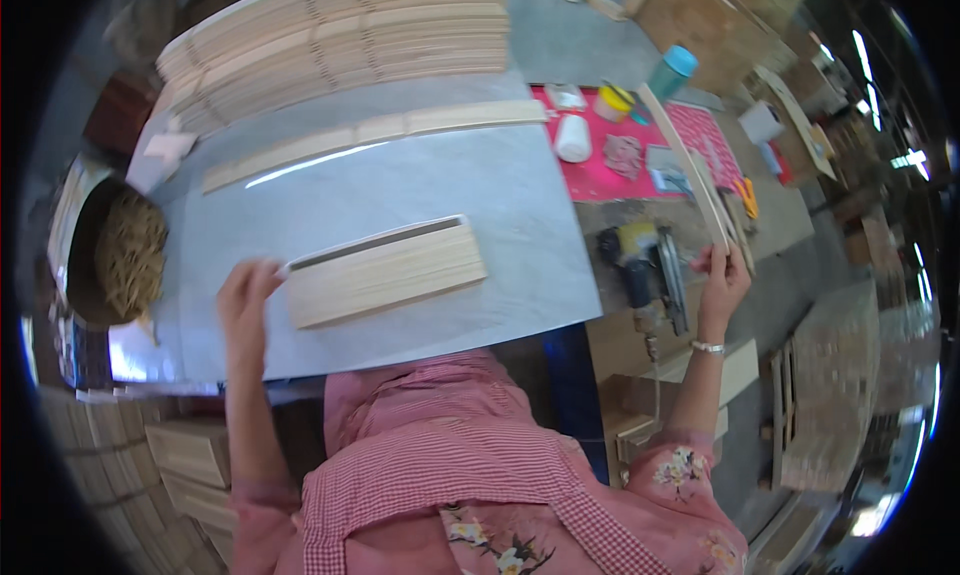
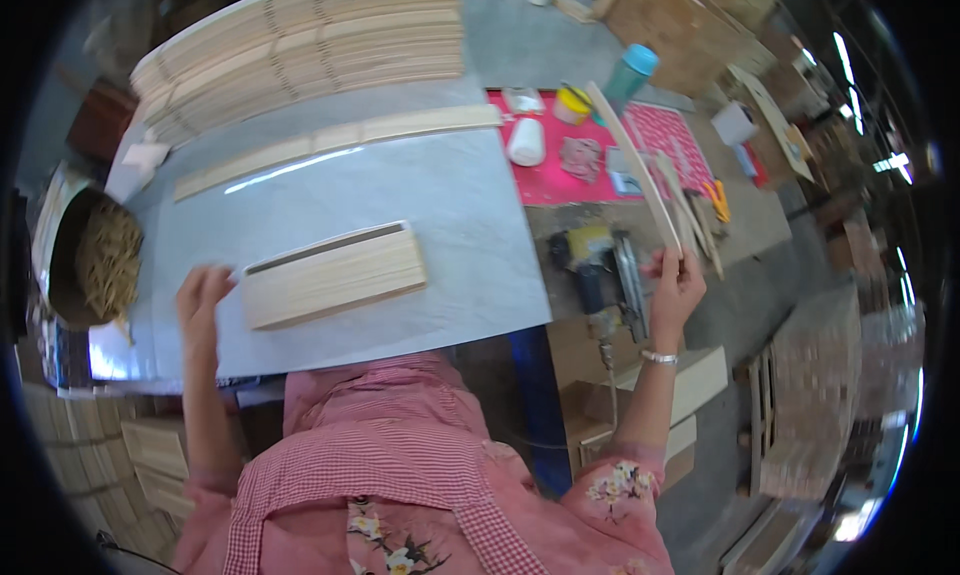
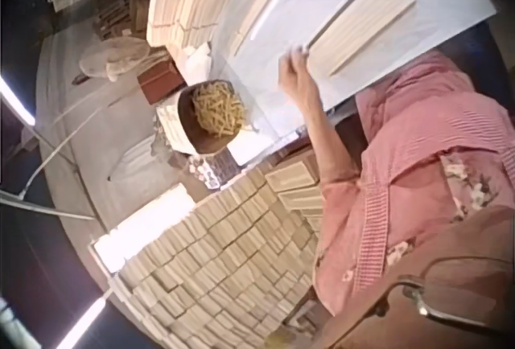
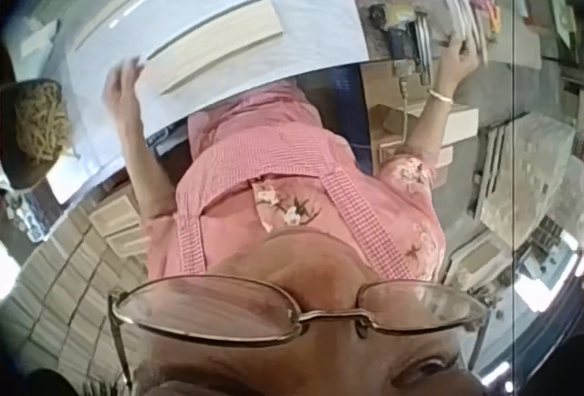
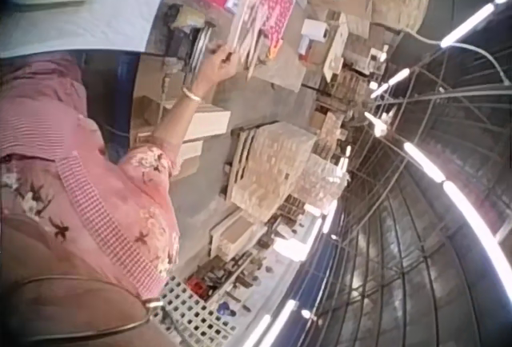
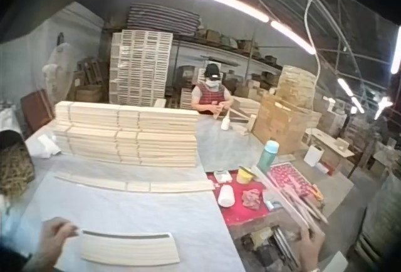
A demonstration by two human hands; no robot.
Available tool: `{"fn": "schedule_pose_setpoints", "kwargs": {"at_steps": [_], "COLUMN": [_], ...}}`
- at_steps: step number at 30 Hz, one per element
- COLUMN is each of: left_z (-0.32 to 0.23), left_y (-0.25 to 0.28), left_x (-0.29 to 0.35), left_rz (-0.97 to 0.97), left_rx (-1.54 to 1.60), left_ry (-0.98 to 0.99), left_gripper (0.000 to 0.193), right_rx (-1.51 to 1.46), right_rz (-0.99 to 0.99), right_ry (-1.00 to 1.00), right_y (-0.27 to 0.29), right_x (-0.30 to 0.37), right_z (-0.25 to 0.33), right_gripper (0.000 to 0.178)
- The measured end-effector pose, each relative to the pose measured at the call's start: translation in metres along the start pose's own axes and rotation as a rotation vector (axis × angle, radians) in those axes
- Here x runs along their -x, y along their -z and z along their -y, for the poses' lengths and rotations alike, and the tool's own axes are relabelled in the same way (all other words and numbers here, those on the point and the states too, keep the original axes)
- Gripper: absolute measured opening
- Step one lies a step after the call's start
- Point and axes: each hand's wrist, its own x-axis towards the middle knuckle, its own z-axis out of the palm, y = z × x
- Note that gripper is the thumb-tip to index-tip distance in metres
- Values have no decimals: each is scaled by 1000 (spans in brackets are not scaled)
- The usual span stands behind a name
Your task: The user is assembling small wooden boxes using wood slats, glue, and a pneumatic staple gun.
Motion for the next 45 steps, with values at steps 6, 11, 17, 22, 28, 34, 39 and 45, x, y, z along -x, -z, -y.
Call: {"fn": "schedule_pose_setpoints", "kwargs": {"at_steps": [6,11,17,22,28,34,39,45], "left_z": [-39,-37,-44,-39,-24,-20,5,34], "left_y": [-49,-78,-80,-34,-4,10,43,26], "left_x": [-17,2,30,24,11,-7,-26,-45], "left_rz": [241,288,340,485,728,755,533,217], "left_rx": [112,221,539,447,208,86,89,274], "left_ry": [-145,-62,178,272,211,146,72,10], "left_gripper": [34,41,37,31,26,17,16,19], "right_rx": [-341,-167,-4,-244,-225,-391,-398,-217], "right_rz": [410,507,731,848,662,893,850,936], "right_ry": [-85,212,700,621,372,104,146,147], "right_y": [-112,-177,-216,-226,-252,-251,-246,-258], "right_x": [78,136,186,138,60,43,35,45], "right_z": [93,126,146,163,159,143,124,79], "right_gripper": [21,25,47,38,24,14,9,8]}}
